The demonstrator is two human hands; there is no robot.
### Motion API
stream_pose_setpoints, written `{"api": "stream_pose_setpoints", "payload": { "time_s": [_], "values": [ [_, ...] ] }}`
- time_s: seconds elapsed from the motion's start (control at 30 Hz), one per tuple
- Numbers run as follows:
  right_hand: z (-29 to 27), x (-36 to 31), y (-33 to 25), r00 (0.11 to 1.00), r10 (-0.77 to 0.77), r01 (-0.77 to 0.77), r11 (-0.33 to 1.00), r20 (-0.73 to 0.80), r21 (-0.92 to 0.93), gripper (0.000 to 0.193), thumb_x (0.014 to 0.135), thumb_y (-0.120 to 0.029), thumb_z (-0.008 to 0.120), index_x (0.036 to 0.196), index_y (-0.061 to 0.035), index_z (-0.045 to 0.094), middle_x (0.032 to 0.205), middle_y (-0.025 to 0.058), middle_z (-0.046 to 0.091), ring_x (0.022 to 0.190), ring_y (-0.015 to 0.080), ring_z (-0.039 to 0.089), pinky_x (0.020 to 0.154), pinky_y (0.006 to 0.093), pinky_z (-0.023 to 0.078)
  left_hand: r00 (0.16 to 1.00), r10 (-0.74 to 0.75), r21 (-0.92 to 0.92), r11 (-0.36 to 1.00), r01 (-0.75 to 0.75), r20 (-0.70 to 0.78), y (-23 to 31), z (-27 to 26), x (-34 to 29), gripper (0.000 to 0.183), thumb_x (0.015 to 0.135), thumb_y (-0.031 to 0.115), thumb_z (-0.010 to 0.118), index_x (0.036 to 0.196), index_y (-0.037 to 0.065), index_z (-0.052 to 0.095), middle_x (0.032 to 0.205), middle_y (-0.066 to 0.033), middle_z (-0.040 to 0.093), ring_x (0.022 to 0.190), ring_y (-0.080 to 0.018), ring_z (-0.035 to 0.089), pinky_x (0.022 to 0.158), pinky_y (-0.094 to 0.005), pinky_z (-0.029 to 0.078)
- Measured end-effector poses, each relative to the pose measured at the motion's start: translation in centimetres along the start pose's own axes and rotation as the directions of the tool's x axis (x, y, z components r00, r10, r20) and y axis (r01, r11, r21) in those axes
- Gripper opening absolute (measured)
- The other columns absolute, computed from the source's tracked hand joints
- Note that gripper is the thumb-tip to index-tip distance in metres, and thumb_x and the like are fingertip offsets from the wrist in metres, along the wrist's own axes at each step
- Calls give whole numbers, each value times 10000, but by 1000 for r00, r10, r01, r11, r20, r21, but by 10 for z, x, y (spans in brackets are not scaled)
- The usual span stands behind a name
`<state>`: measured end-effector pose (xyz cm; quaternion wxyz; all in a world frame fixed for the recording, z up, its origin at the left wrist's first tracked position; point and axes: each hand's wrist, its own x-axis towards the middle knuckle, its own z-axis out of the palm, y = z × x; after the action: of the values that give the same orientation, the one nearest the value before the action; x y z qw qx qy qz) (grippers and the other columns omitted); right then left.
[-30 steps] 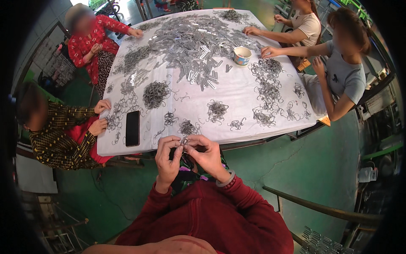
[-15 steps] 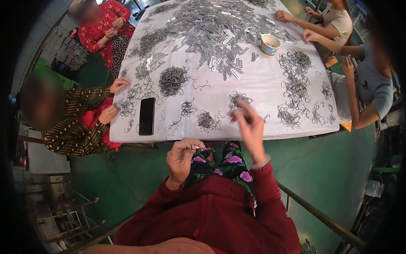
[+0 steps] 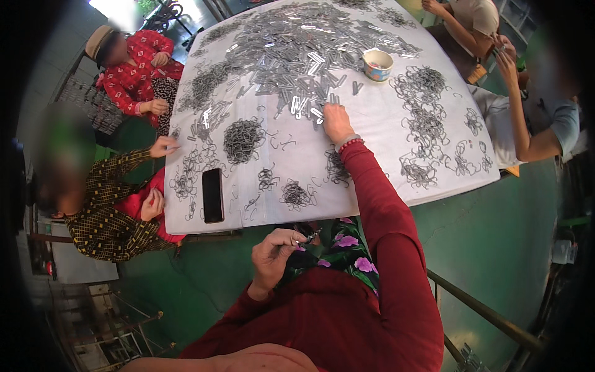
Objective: The person sits at a table and repeatedly picks up small metal wire pieces and cylindrical components, then connects them by hand. The person occasionally places the assembled units on the table or into a nearby container.
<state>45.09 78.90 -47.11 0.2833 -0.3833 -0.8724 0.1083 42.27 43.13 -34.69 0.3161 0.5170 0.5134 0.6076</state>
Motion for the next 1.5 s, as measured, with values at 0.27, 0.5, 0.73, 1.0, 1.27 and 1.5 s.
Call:
{"api": "stream_pose_setpoints", "payload": {
  "time_s": [0.27, 0.5, 0.73, 1.0, 1.27, 1.5],
  "values": [
    [-130, -78, -87, 922, 96, -384, 360, 376, 850, 219, 758, 36, 599, 977, 52, 598, 762, 61, 626, 703, 92, 597, 545, 253, 500, 998, 24, 58, 998, -21, -65, -6, -2, 1, 46, 846, -53, 574, 877, -22, 559, 897, -125, 649, 836, -187, 641, 732, -282, 516],
    [-189, -174, -177, 980, 72, -197, 500, 187, 844, 231, 793, 31, 606, 1020, 10, 564, 808, 58, 619, 744, 99, 616, 669, 239, 513, 997, 22, 133, 991, -12, -73, -7, -7, 5, 38, 854, -14, 592, 889, -24, 580, 834, -92, 639, 741, -123, 609, 661, -249, 495],
    [-192, -181, -193, 998, 45, -56, 523, 38, 851, 247, 775, 19, 647, 1015, 3, 592, 821, 69, 650, 763, 108, 630, 655, 252, 524, 987, 124, 249, 964, -95, -102, 2, -11, 3, 75, 844, 21, 617, 891, -9, 566, 830, -96, 616, 653, -142, 568, 586, -263, 463],
    [-180, -178, -204, 939, 162, -335, 235, 303, 912, 245, 768, 124, 610, 991, 37, 558, 825, 76, 642, 761, 97, 608, 681, 224, 495, 976, 109, 206, 976, -69, -191, -31, -12, -17, 148, 844, 2, 594, 978, -2, 531, 1010, -147, 606, 786, -194, 590, 673, -277, 473],
    [-159, -186, -201, 972, 129, -221, 208, 198, 953, 248, 730, 147, 617, 958, 56, 579, 850, 84, 650, 757, 98, 617, 696, 219, 496, 919, 128, 344, 939, 9, -372, -54, -74, 20, 362, 843, 66, 589, 1181, -1, 477, 1207, -163, 520, 1000, -275, 531, 849, -352, 438],
    [-156, -196, -191, 950, 96, -312, 228, 297, 922, 227, 716, 145, 634, 919, 53, 595, 878, 82, 643, 780, 101, 615, 712, 219, 494, 939, 103, 882, 389, 265, -327, -114, -131, 142, 533, 758, 183, 694, 1239, 129, 473, 1197, -140, 478, 1145, -360, 383, 992, -402, 305]
  ]
}}
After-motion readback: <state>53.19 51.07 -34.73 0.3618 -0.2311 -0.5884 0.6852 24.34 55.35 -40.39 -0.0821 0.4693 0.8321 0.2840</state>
